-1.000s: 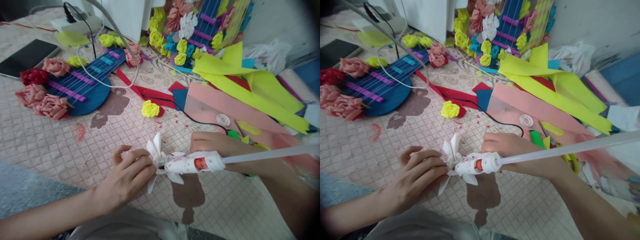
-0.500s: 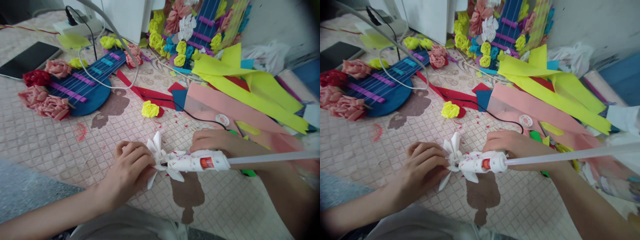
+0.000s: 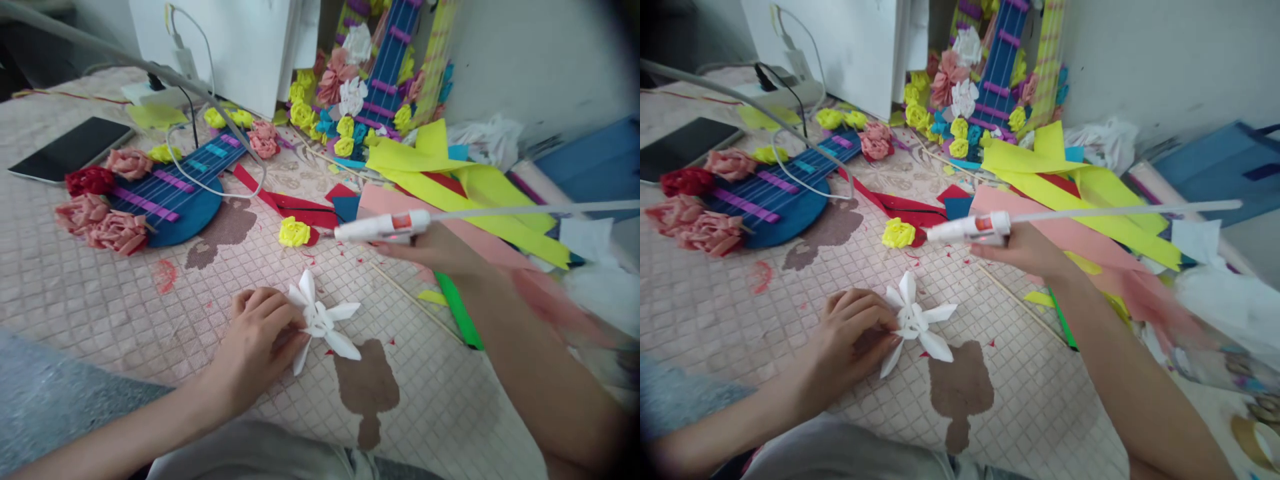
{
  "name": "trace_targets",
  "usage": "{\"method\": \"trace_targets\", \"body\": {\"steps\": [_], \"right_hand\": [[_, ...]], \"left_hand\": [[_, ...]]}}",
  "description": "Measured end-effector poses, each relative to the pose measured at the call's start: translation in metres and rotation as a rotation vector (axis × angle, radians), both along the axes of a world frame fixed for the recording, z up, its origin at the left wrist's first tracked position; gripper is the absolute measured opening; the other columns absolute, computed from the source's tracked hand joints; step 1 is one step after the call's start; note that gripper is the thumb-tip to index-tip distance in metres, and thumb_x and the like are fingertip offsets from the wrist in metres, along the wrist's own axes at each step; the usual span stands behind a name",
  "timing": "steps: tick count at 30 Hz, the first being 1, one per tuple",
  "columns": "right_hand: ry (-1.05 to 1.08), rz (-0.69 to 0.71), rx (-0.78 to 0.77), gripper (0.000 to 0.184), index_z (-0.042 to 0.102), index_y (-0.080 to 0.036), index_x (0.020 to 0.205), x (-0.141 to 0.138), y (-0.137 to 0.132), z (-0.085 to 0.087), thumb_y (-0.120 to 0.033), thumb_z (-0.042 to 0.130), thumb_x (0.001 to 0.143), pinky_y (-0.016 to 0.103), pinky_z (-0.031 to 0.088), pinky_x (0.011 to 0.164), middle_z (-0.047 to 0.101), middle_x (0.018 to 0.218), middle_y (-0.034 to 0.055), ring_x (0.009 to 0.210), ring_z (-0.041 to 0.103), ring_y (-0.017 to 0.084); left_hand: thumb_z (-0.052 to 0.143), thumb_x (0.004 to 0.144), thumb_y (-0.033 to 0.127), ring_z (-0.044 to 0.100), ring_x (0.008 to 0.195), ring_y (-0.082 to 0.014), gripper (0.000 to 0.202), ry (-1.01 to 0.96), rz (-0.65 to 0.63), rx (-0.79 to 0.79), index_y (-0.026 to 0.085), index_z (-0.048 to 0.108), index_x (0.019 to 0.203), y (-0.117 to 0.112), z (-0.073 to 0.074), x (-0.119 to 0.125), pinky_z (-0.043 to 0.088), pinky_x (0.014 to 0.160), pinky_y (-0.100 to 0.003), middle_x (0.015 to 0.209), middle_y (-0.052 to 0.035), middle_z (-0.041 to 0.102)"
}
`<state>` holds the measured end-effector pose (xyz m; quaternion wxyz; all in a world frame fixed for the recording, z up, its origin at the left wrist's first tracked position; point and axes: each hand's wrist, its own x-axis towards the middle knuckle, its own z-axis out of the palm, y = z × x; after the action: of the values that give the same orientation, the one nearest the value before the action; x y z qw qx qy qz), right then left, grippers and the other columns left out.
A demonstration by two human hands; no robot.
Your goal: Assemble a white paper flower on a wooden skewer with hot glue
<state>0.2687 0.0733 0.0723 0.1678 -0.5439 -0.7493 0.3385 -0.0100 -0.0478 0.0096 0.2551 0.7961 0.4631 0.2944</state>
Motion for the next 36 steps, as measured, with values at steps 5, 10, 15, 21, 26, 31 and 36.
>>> {"method": "trace_targets", "body": {"steps": [5,10,15,21,26,31,36], "right_hand": [[0.106,-0.072,0.306,0.037,0.064,-0.019,0.104,-0.020,0.057,-0.029,-0.043,0.064,0.076,0.037,0.049,0.081,0.069,0.099,0.0049,0.094,0.062,0.025],[0.063,-0.103,0.446,0.035,0.066,-0.014,0.100,-0.051,0.098,-0.049,-0.040,0.060,0.078,0.036,0.047,0.080,0.070,0.095,0.0073,0.089,0.063,0.025],[-0.027,-0.012,0.515,0.030,0.066,-0.015,0.098,-0.070,0.115,-0.060,-0.037,0.058,0.079,0.036,0.046,0.084,0.070,0.099,0.0085,0.094,0.062,0.026],[-0.060,-0.060,0.563,0.038,0.060,-0.014,0.105,-0.060,0.114,-0.066,-0.041,0.060,0.078,0.041,0.045,0.086,0.067,0.102,0.0129,0.095,0.060,0.028],[-0.033,-0.055,0.605,0.041,0.055,-0.016,0.110,-0.045,0.112,-0.073,-0.043,0.059,0.079,0.043,0.045,0.090,0.063,0.110,0.0131,0.101,0.057,0.027],[0.044,-0.078,0.572,0.029,0.053,-0.019,0.103,-0.044,0.113,-0.080,-0.042,0.050,0.085,0.042,0.047,0.087,0.064,0.104,0.0112,0.097,0.059,0.025],[0.099,-0.097,0.597,0.028,0.047,-0.022,0.109,-0.050,0.113,-0.089,-0.041,0.046,0.088,0.043,0.046,0.090,0.062,0.111,0.0105,0.103,0.059,0.025]], "left_hand": [[0.060,0.085,0.023,0.052,0.088,-0.0169,0.005,0.012,0.007,0.027,0.021,0.060,0.081,-0.001,0.000,0.001,0.032,0.084,-0.037,0.083,0.0012,0.064],[0.060,0.084,0.023,0.053,0.086,-0.0166,0.004,-0.004,0.011,0.035,0.021,0.060,0.081,-0.003,-0.001,0.001,0.031,0.084,-0.037,0.082,0.0015,0.064],[0.061,0.084,0.020,0.052,0.085,-0.0169,0.004,-0.043,0.017,0.026,0.021,0.059,0.080,-0.003,-0.002,0.002,0.030,0.084,-0.038,0.081,0.0013,0.064],[0.060,0.085,0.021,0.051,0.088,-0.0176,0.004,-0.057,0.011,0.002,0.021,0.059,0.081,-0.002,-0.002,0.001,0.029,0.084,-0.038,0.083,0.0010,0.064],[0.059,0.085,0.022,0.051,0.091,-0.0180,0.002,0.009,0.000,-0.001,0.023,0.059,0.083,-0.003,-0.005,0.000,0.028,0.085,-0.039,0.086,0.0013,0.065],[0.057,0.087,0.025,0.051,0.092,-0.0185,0.004,0.036,-0.007,0.016,0.024,0.058,0.084,-0.002,-0.006,0.000,0.028,0.086,-0.039,0.086,0.0013,0.064],[0.059,0.086,0.025,0.052,0.091,-0.0181,0.004,0.027,-0.010,0.015,0.023,0.058,0.083,-0.002,-0.006,0.001,0.028,0.085,-0.038,0.085,0.0022,0.064]]}}
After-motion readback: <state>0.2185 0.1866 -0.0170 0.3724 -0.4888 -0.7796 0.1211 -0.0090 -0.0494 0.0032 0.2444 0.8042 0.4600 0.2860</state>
